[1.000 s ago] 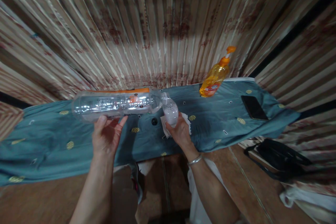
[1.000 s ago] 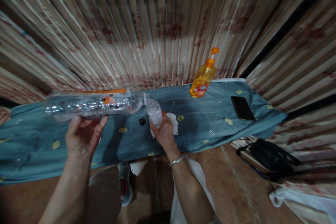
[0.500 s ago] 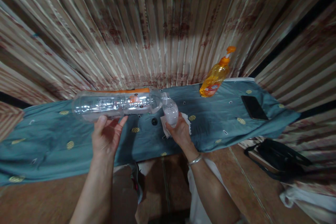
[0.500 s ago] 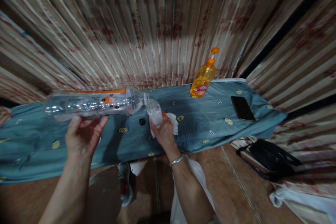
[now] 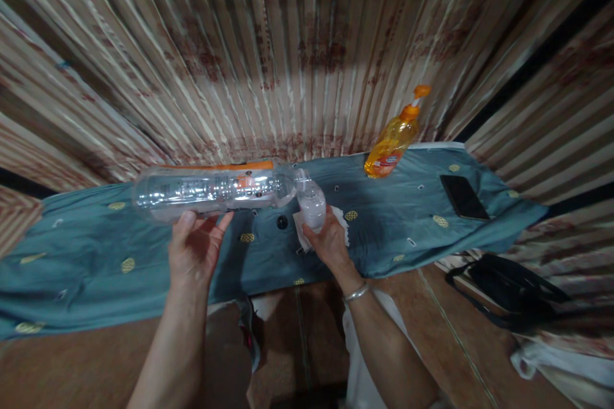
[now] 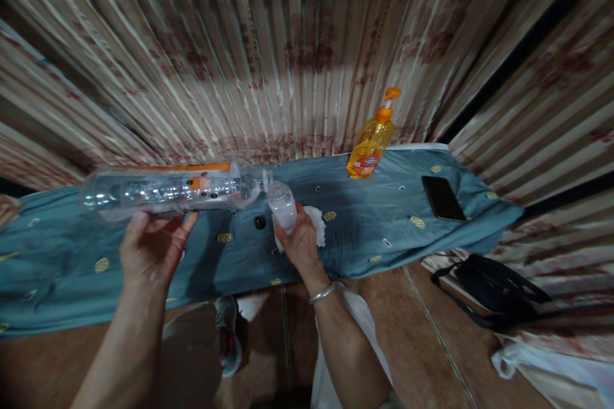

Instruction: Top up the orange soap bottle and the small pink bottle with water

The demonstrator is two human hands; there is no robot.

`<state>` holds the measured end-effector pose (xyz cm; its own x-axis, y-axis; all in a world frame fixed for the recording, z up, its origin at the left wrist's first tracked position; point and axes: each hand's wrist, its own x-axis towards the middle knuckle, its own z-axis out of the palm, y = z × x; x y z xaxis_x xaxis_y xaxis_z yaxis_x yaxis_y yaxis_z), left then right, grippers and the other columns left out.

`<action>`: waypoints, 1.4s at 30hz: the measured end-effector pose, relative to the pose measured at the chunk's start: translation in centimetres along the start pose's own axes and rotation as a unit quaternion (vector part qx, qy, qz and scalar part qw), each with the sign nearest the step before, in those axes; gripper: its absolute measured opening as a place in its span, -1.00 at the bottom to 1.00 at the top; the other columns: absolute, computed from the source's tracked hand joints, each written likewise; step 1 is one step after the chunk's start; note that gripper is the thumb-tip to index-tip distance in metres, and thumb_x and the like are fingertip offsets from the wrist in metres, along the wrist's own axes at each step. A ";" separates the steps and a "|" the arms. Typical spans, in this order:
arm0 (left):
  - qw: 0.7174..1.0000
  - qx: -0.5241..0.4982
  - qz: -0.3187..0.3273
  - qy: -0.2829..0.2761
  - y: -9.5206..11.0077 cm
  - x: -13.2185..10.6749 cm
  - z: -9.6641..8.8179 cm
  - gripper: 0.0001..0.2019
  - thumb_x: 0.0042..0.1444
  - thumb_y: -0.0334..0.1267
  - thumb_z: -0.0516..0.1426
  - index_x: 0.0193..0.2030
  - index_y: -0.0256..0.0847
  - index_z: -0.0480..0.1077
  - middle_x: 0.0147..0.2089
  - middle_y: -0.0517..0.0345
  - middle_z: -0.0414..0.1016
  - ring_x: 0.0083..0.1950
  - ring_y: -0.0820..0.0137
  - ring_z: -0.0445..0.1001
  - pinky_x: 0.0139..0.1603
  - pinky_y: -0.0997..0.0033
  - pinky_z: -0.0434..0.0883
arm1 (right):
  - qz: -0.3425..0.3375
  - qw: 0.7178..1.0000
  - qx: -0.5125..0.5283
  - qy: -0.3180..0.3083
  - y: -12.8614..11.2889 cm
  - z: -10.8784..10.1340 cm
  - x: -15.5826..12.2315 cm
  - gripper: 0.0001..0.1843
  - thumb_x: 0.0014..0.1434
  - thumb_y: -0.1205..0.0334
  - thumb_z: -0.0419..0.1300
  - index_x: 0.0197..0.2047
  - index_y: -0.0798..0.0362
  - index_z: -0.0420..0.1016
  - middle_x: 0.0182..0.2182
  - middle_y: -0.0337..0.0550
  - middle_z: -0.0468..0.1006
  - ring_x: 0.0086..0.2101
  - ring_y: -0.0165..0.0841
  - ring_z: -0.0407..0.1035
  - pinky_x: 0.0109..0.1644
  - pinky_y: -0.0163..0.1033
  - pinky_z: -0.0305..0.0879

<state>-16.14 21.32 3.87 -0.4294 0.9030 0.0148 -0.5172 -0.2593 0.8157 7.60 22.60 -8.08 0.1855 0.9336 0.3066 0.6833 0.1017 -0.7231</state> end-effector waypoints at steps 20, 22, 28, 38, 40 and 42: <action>1.000 -0.004 -0.004 0.000 -0.1 0.0 0.0 -0.66 -0.25 -0.19 0.50 -0.35 -0.02 0.50 -0.31 0.30 0.65 -0.21 0.30 0.64 -0.11 0.22 0.69 | 0.007 1.000 0.025 0.001 0.1 0.0 0.0 -0.31 0.14 0.08 0.32 0.26 0.26 0.39 -0.02 0.25 0.69 -0.01 0.01 0.61 0.11 0.04 0.55; 1.000 -0.005 -0.002 0.004 -0.1 0.0 0.0 -0.68 -0.24 -0.20 0.49 -0.37 -0.03 0.49 -0.31 0.28 0.65 -0.22 0.28 0.64 -0.13 0.21 0.69 | 0.010 1.000 0.022 0.004 0.1 0.0 0.0 -0.28 0.13 0.09 0.32 0.27 0.30 0.38 -0.01 0.28 0.68 0.00 0.03 0.61 0.12 0.06 0.55; 1.000 0.008 0.000 -0.001 0.0 -0.1 0.2 -0.69 -0.23 -0.18 0.49 -0.37 -0.01 0.49 -0.32 0.29 0.64 -0.24 0.28 0.63 -0.13 0.20 0.68 | 0.005 1.000 0.018 -0.003 0.1 0.0 0.0 -0.29 0.15 0.09 0.32 0.29 0.28 0.36 0.01 0.26 0.67 0.00 0.02 0.61 0.13 0.06 0.54; 1.000 -0.021 -0.010 -0.008 -0.3 0.2 -0.5 -0.59 -0.30 -0.18 0.54 -0.30 -0.05 0.51 -0.33 0.32 0.64 -0.22 0.30 0.65 -0.09 0.21 0.68 | 0.003 1.000 0.014 0.010 0.2 0.3 -0.1 -0.28 0.16 0.06 0.32 0.29 0.27 0.36 -0.01 0.25 0.69 -0.01 0.00 0.61 0.11 0.05 0.56; 1.000 -0.023 -0.008 -0.009 -0.3 0.3 -0.5 -0.57 -0.33 -0.18 0.56 -0.31 -0.05 0.51 -0.33 0.33 0.64 -0.23 0.31 0.64 -0.10 0.20 0.69 | -0.003 1.000 0.016 0.015 0.3 0.4 -0.1 -0.29 0.16 0.04 0.32 0.28 0.26 0.37 -0.01 0.24 0.69 -0.01 0.00 0.61 0.11 0.05 0.56; 1.000 -0.020 -0.006 -0.013 -0.3 0.3 -0.5 -0.57 -0.33 -0.17 0.55 -0.31 -0.04 0.51 -0.32 0.33 0.64 -0.23 0.31 0.64 -0.12 0.22 0.69 | -0.007 1.000 0.016 0.022 0.5 0.6 -0.1 -0.30 0.16 0.04 0.33 0.27 0.23 0.37 -0.02 0.22 0.69 -0.03 -0.01 0.61 0.10 0.04 0.56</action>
<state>-16.50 21.51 3.28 -0.4041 0.9145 0.0204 -0.5511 -0.2613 0.7925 7.51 22.75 -8.84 0.2084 0.9159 0.3432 0.6629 0.1257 -0.7381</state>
